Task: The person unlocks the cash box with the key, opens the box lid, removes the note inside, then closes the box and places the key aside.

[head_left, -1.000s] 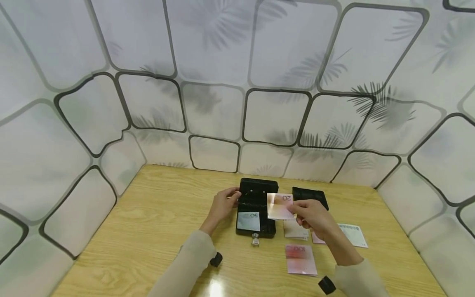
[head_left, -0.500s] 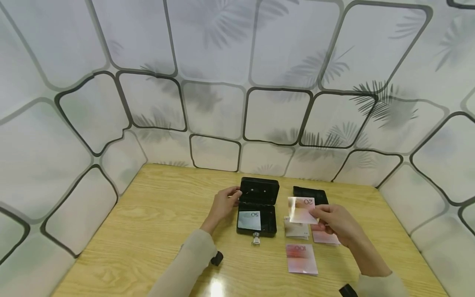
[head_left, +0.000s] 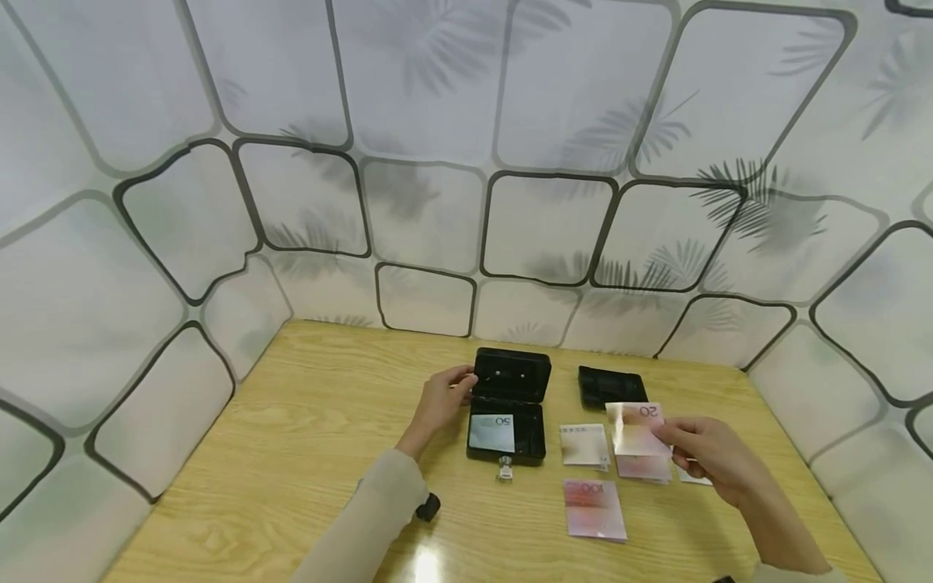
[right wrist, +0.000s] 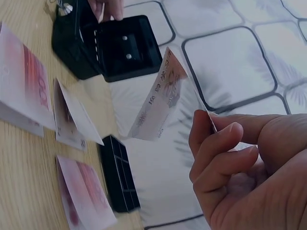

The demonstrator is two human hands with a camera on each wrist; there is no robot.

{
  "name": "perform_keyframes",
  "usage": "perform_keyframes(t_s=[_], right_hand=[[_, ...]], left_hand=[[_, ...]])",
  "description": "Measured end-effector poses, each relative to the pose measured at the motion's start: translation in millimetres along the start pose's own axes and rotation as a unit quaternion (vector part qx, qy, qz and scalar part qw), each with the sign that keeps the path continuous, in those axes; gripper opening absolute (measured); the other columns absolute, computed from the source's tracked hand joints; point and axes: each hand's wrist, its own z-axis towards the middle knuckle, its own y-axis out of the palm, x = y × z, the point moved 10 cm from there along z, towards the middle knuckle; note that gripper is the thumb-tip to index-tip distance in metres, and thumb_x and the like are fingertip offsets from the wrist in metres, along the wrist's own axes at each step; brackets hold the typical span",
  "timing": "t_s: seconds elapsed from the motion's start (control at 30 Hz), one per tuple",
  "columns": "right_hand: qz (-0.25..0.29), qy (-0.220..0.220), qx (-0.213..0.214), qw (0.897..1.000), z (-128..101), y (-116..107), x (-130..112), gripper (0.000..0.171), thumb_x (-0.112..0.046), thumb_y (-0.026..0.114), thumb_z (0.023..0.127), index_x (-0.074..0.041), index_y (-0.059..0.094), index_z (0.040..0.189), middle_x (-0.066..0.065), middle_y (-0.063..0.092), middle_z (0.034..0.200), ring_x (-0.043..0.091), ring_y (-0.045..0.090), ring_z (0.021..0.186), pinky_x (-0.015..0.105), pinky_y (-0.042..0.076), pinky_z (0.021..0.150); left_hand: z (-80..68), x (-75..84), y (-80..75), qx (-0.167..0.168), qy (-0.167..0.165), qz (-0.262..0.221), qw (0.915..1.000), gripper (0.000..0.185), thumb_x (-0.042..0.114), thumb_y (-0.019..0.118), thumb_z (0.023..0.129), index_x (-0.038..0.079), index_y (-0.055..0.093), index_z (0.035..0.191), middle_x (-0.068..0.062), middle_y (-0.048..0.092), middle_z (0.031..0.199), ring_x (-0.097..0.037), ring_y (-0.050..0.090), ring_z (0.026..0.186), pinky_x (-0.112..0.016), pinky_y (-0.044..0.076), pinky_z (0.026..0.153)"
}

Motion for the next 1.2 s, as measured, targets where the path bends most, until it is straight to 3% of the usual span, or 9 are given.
perform_keyframes(t_s=[0.13, 0.37, 0.6, 0.87, 1.03, 1.2], right_hand=[[0.002, 0.02, 0.013, 1.0, -8.1, -16.3, 13.7, 0.025, -0.018, 0.055, 0.109, -0.012, 0.07, 0.09, -0.004, 0.051, 0.064, 0.005, 0.043, 0.058, 0.02, 0.033, 0.05], [-0.002, 0.058, 0.019, 0.998, -23.2, -32.6, 32.9, 0.023, -0.019, 0.053, 0.11, -0.007, 0.072, 0.105, -0.004, 0.053, 0.067, 0.005, 0.046, 0.06, 0.018, 0.039, 0.052], [0.002, 0.067, 0.014, 0.998, -30.5, -37.4, 47.7, 0.025, -0.018, 0.053, 0.109, -0.015, 0.072, 0.093, -0.006, 0.054, 0.066, 0.004, 0.045, 0.06, 0.017, 0.039, 0.053], [0.015, 0.098, -0.001, 0.995, -37.9, -35.4, 74.8, 0.023, -0.022, 0.055, 0.108, -0.009, 0.074, 0.103, -0.005, 0.056, 0.07, 0.004, 0.047, 0.06, 0.016, 0.043, 0.052], [0.018, 0.12, -0.006, 0.993, -39.1, -25.8, 96.9, 0.025, -0.026, 0.058, 0.107, -0.012, 0.073, 0.093, -0.006, 0.055, 0.068, 0.004, 0.046, 0.058, 0.016, 0.042, 0.051], [0.011, 0.141, -0.001, 0.99, -38.1, -14.0, 116.8, 0.027, -0.028, 0.061, 0.106, -0.006, 0.076, 0.099, -0.005, 0.055, 0.066, 0.005, 0.045, 0.059, 0.016, 0.04, 0.051]], left_hand=[[0.4, 0.1, 0.5, -0.001, -0.001, -0.002, 1.0, 0.031, 0.013, 0.06, 0.106, -0.004, 0.066, 0.131, -0.024, 0.07, 0.122, -0.031, 0.074, 0.092, -0.034, 0.065, 0.078], [0.5, -0.6, 0.5, -0.001, -0.004, -0.002, 1.0, 0.031, 0.014, 0.061, 0.106, -0.004, 0.066, 0.131, -0.023, 0.07, 0.123, -0.03, 0.074, 0.091, -0.034, 0.065, 0.078], [0.6, -0.4, 0.5, 0.003, -0.005, -0.003, 1.0, 0.031, 0.013, 0.061, 0.106, -0.004, 0.066, 0.131, -0.024, 0.07, 0.123, -0.03, 0.074, 0.091, -0.034, 0.065, 0.078], [0.2, -0.6, 1.5, 0.002, -0.003, 0.0, 1.0, 0.031, 0.013, 0.061, 0.106, -0.004, 0.066, 0.131, -0.024, 0.07, 0.123, -0.03, 0.075, 0.09, -0.034, 0.065, 0.077], [0.5, -0.7, 0.9, 0.004, -0.003, -0.004, 1.0, 0.03, 0.013, 0.061, 0.106, -0.004, 0.067, 0.13, -0.024, 0.07, 0.122, -0.03, 0.074, 0.089, -0.034, 0.065, 0.077], [-0.3, -0.2, -0.4, 0.003, 0.0, -0.001, 1.0, 0.031, 0.014, 0.061, 0.106, -0.005, 0.066, 0.131, -0.024, 0.07, 0.123, -0.031, 0.074, 0.09, -0.034, 0.065, 0.077]])
